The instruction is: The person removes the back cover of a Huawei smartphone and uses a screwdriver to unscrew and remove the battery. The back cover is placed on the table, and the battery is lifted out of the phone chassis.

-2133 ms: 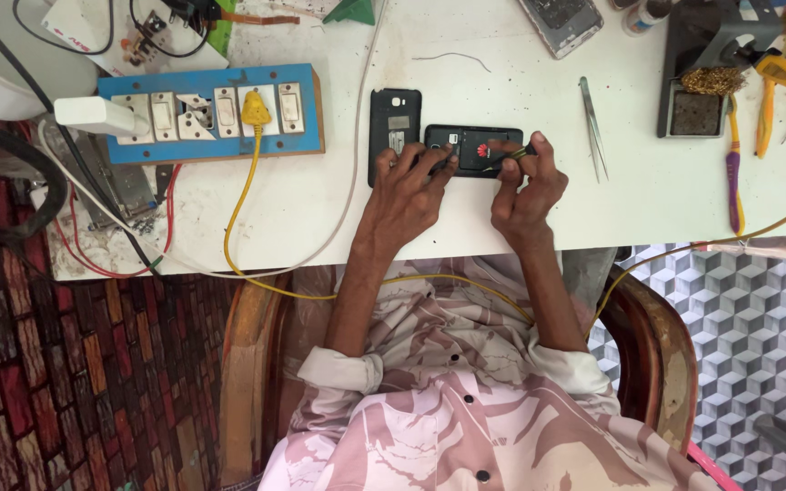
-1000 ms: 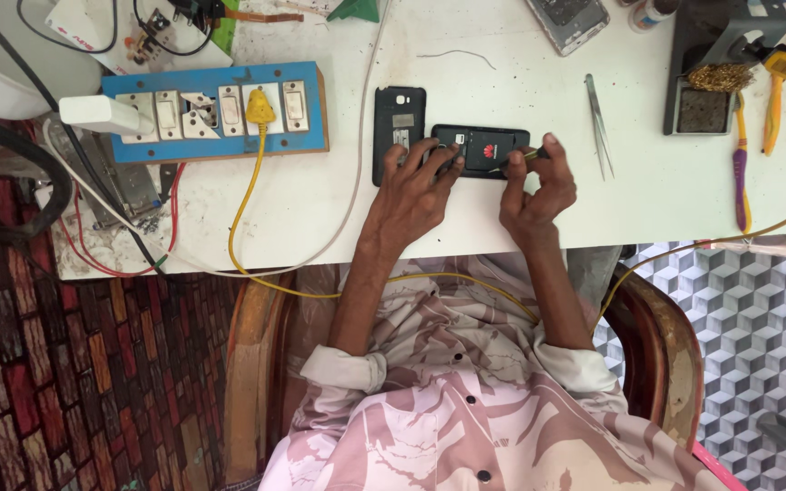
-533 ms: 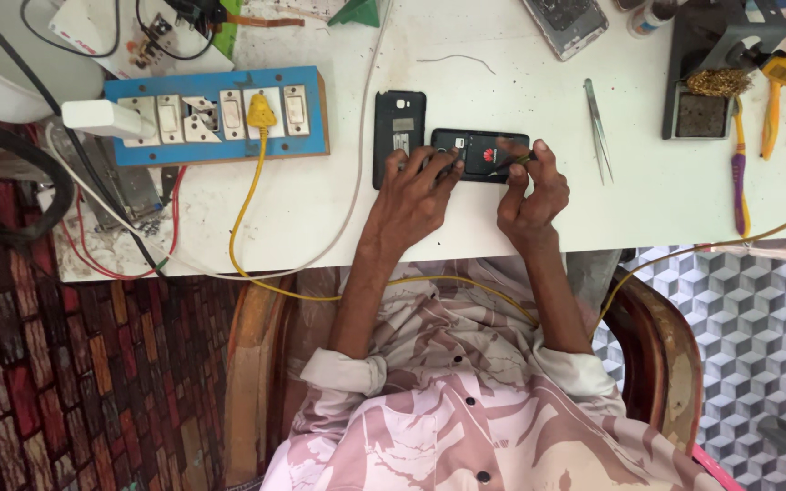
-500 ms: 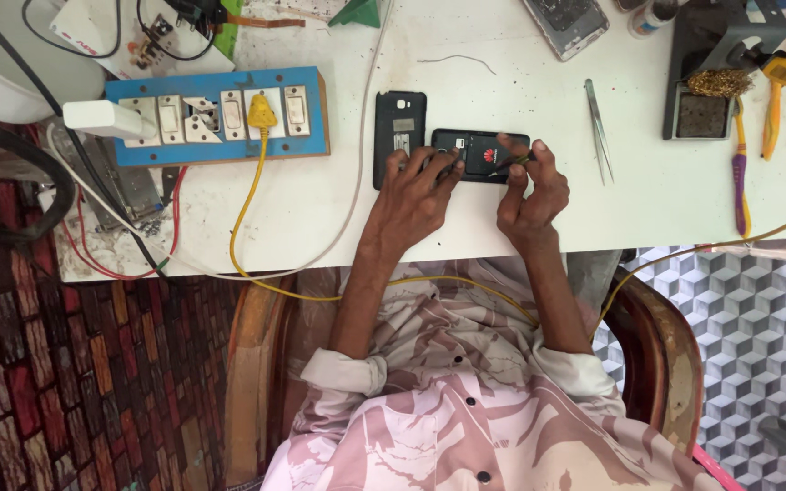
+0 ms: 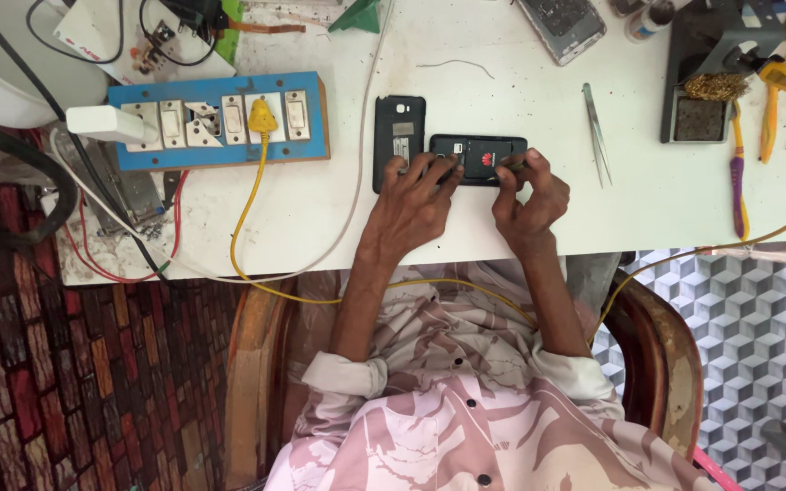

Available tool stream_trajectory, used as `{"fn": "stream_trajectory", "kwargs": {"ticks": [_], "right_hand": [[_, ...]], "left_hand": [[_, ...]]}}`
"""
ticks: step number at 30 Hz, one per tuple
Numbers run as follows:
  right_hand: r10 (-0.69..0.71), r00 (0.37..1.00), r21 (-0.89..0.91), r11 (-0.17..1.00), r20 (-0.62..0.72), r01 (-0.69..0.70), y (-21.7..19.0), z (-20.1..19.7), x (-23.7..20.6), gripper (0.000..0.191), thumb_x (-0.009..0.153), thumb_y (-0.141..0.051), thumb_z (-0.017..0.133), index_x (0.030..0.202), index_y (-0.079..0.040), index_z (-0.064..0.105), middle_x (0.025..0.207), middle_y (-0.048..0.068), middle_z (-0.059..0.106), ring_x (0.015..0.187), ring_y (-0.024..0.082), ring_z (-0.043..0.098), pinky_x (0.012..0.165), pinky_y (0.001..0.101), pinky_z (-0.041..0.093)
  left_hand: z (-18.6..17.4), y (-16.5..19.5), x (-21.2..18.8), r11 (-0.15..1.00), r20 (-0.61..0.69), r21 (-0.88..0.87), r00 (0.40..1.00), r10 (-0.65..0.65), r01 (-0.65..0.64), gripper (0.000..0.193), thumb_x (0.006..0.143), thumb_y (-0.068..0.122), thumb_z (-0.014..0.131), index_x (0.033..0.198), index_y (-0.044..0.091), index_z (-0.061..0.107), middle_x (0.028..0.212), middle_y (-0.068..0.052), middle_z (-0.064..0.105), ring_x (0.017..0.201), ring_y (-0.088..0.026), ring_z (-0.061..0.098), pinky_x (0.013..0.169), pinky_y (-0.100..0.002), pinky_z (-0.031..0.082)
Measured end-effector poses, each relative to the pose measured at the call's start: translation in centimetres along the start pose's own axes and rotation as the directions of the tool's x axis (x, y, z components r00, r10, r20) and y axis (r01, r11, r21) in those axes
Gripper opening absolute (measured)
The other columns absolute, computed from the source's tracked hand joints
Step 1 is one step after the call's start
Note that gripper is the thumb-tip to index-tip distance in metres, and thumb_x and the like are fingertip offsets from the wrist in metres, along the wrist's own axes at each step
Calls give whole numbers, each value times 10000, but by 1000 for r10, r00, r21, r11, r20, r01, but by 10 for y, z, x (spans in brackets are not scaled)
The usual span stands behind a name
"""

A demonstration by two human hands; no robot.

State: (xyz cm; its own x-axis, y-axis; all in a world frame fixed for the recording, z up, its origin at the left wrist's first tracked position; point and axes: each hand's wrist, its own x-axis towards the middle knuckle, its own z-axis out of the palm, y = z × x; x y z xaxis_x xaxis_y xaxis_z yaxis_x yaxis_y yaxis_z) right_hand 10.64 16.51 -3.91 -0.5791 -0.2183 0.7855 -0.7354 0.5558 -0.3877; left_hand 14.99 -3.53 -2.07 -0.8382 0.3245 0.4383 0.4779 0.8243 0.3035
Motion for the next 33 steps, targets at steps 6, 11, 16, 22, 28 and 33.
{"fn": "stream_trajectory", "kwargs": {"ticks": [6, 11, 16, 22, 28, 33], "right_hand": [[48, 999, 31, 998, -12, -47, 1, 2, -5, 509, 1013, 145, 593, 1453, 29, 364, 931, 155, 725, 682, 216, 703, 630, 311, 537], [129, 992, 157, 979, 3, -127, 0, 0, -7, 523, 1039, 148, 541, 1492, 20, 314, 1000, 190, 740, 683, 208, 679, 649, 308, 544], [93, 995, 113, 989, 22, -95, 0, -7, 1, 498, 1030, 110, 576, 1475, -18, 392, 1050, 193, 757, 703, 211, 691, 652, 313, 527], [52, 999, 77, 996, -13, -50, -2, -2, 1, 562, 970, 99, 735, 1431, 16, 424, 873, 134, 727, 616, 196, 621, 587, 297, 479], [126, 992, 100, 987, -24, -123, -1, 2, -8, 533, 1021, 147, 599, 1482, 53, 350, 889, 178, 708, 761, 247, 724, 716, 342, 581], [147, 989, 128, 981, 5, -147, 1, 0, -7, 503, 1042, 145, 554, 1488, 43, 344, 878, 156, 682, 821, 268, 735, 719, 356, 582]], "left_hand": [[0, 1, -2, 999, -13, -40, 1000, 28, -29, 362, 928, 208, 689, 1251, 52, 737, 1392, -97, 619, 1275, -267, 541, 1027, -479, 334], [6, 0, -2, 998, 18, 63, 1000, 18, -19, 326, 933, 111, 657, 1243, 91, 754, 1399, -48, 636, 1287, -227, 556, 1054, -444, 344], [6, -1, -1, 999, 11, 37, 1000, 12, -12, 305, 919, 98, 653, 1203, 76, 764, 1371, -60, 648, 1237, -231, 566, 1035, -461, 359], [4, -1, 1, 1000, 0, -9, 1000, 8, -8, 287, 923, 85, 663, 1189, 58, 767, 1337, -62, 662, 1177, -226, 583, 998, -456, 367], [6, -2, -1, 1000, -3, -20, 1000, 9, -9, 284, 933, 77, 680, 1204, 53, 764, 1336, -65, 664, 1148, -214, 589, 982, -437, 380], [7, -2, 1, 1000, -6, -30, 1000, 2, -2, 285, 911, 74, 699, 1188, 59, 767, 1321, -62, 665, 1129, -222, 588, 970, -453, 394]]}}
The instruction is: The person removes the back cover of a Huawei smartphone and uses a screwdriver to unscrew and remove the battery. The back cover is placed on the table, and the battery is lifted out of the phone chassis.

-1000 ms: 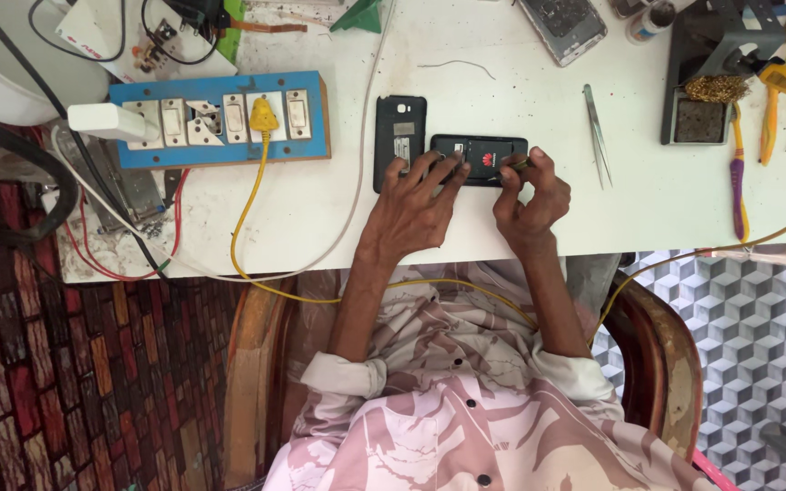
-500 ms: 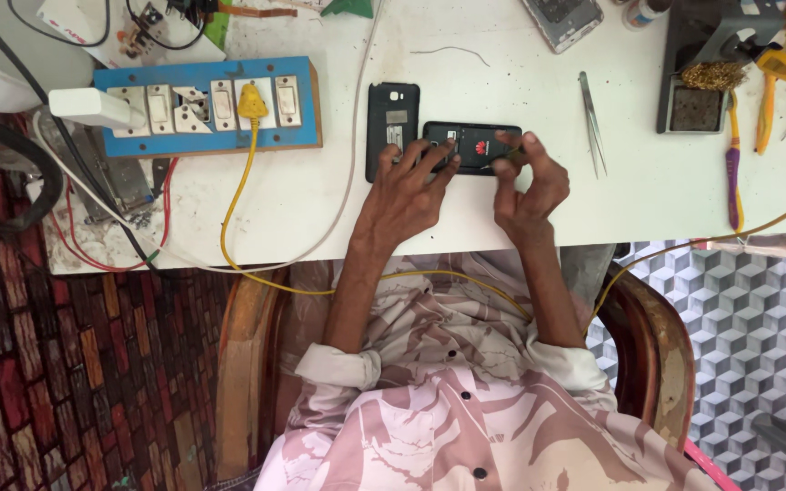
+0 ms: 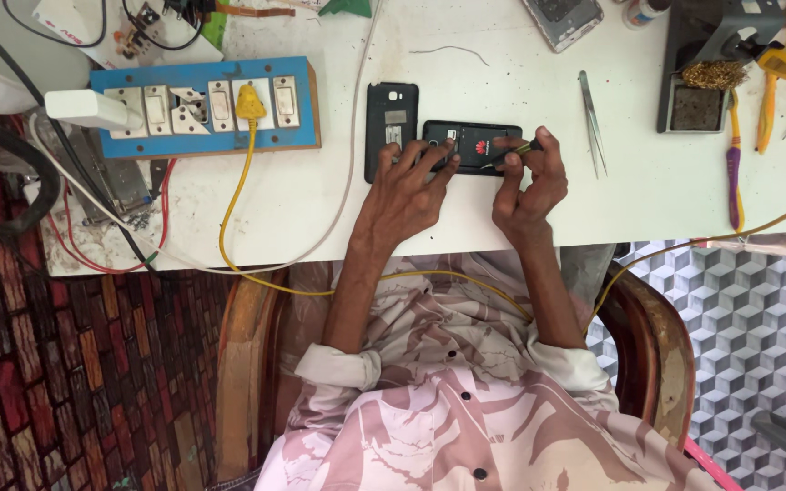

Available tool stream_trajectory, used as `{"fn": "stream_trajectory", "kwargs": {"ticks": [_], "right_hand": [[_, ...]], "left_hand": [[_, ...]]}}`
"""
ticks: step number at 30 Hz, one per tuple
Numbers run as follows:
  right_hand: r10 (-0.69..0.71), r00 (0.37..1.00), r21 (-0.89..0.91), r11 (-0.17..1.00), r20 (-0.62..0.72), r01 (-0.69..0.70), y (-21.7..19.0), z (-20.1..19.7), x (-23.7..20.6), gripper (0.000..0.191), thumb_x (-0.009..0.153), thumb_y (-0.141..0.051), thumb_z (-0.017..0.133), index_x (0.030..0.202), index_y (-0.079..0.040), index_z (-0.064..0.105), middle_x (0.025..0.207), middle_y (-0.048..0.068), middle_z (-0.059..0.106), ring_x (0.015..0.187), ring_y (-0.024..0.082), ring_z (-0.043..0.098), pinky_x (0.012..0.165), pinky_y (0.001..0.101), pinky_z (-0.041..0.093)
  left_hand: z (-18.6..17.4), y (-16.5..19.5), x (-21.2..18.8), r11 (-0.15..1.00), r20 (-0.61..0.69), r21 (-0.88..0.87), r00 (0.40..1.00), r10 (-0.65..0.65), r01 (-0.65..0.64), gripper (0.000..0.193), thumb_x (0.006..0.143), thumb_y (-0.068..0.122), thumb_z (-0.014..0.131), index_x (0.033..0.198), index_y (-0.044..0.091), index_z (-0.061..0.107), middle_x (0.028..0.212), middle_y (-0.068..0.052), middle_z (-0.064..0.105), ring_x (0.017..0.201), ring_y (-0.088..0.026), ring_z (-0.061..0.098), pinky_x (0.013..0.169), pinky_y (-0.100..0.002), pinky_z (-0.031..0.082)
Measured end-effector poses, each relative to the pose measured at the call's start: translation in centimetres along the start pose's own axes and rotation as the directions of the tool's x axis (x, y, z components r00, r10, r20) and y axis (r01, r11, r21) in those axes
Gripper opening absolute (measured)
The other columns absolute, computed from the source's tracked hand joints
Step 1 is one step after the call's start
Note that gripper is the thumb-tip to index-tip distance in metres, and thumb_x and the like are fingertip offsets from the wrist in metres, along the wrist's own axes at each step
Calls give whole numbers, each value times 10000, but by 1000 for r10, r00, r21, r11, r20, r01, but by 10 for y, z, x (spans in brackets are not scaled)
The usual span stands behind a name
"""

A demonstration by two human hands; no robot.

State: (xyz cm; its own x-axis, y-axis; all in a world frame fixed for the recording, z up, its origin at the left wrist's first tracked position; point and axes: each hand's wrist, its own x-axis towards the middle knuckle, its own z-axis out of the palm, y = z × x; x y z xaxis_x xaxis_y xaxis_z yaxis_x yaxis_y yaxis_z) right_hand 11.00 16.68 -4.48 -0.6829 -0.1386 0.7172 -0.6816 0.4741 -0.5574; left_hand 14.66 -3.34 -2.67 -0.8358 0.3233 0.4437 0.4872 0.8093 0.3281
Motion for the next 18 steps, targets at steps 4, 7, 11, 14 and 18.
{"fn": "stream_trajectory", "kwargs": {"ticks": [4, 7, 11, 14, 18], "right_hand": [[-110, 994, -24, 994, 24, 110, 0, -4, 5, 497, 1017, 127, 565, 1467, 17, 385, 979, 205, 701, 851, 313, 760, 694, 350, 581], [-152, 988, -45, 987, 29, 153, 1, -4, 7, 547, 963, 76, 692, 1424, 25, 402, 938, 203, 709, 697, 247, 673, 617, 332, 512], [-52, 998, -85, 995, -27, 49, 0, 1, 5, 564, 961, 108, 742, 1423, 42, 425, 818, 118, 709, 625, 202, 646, 588, 327, 505], [-29, 999, -82, 996, -19, 28, -2, 0, 0, 554, 1020, 108, 655, 1484, 18, 365, 925, 163, 732, 762, 259, 735, 703, 351, 564], [-13, 999, 6, 1000, 42, 13, -1, -5, 2, 534, 1054, 112, 571, 1509, 6, 312, 1033, 210, 751, 804, 268, 739, 740, 326, 554]], "left_hand": [[-2, 0, 1, 1000, 1, -21, 1000, -9, 9, 287, 909, 73, 692, 1187, 53, 764, 1329, -68, 664, 1138, -227, 588, 973, -456, 398], [-3, 2, 2, 1000, -3, -26, 1000, -16, 16, 285, 907, 77, 686, 1180, 54, 764, 1324, -65, 664, 1143, -232, 589, 977, -463, 401], [-4, 1, 1, 1000, -7, -22, 1000, -7, 7, 282, 921, 73, 678, 1189, 51, 762, 1334, -69, 662, 1149, -233, 591, 971, -451, 403], [-3, 1, -1, 999, -6, -35, 1000, -1, 1, 285, 921, 68, 681, 1192, 48, 764, 1323, -71, 665, 1134, -232, 591, 957, -446, 401], [-1, 0, 0, 999, -12, -32, 1000, -3, 3, 285, 918, 74, 689, 1191, 49, 765, 1303, -66, 666, 1130, -231, 590, 970, -445, 407]]}}
